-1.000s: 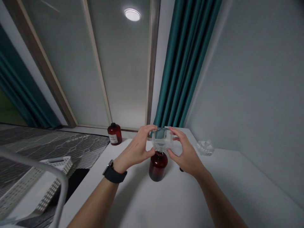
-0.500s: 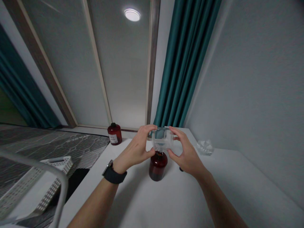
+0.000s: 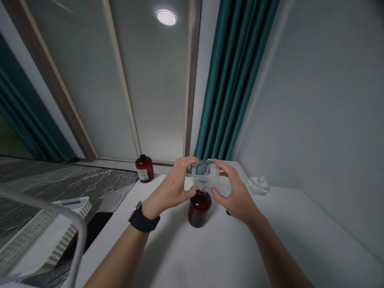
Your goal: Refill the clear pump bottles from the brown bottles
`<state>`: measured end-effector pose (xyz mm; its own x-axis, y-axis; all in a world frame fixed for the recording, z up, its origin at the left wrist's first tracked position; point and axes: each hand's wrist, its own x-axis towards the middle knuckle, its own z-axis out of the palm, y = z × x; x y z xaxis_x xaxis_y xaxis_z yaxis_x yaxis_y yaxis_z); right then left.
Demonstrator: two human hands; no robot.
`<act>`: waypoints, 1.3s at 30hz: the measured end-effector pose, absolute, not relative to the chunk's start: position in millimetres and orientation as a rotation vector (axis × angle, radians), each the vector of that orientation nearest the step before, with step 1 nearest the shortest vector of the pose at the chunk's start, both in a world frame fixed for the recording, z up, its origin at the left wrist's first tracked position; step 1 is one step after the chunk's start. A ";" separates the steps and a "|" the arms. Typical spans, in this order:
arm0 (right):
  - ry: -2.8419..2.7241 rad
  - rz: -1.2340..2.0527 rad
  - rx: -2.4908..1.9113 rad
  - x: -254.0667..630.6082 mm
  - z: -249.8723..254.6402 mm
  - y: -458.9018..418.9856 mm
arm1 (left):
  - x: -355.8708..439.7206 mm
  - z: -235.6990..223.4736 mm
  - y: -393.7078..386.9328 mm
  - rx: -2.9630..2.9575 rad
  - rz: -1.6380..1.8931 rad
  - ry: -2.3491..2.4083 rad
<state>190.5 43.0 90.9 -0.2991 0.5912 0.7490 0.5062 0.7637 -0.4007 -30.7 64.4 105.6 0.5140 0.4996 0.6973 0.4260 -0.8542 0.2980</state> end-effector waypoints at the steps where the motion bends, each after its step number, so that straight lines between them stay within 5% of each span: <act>1: -1.961 0.105 -0.828 190.4 91.0 42.7 | -30.7 105.9 64.1 2.660 1.268 0.814; 39: -1.992 0.022 -0.791 191.3 89.4 40.7 | -32.7 109.1 61.1 2.738 1.277 0.759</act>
<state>191.3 40.7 89.4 -0.3321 0.5377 0.7750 0.5201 0.7898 -0.3251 -32.7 61.1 109.1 0.5451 0.4394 0.7140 0.4174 -0.8808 0.2234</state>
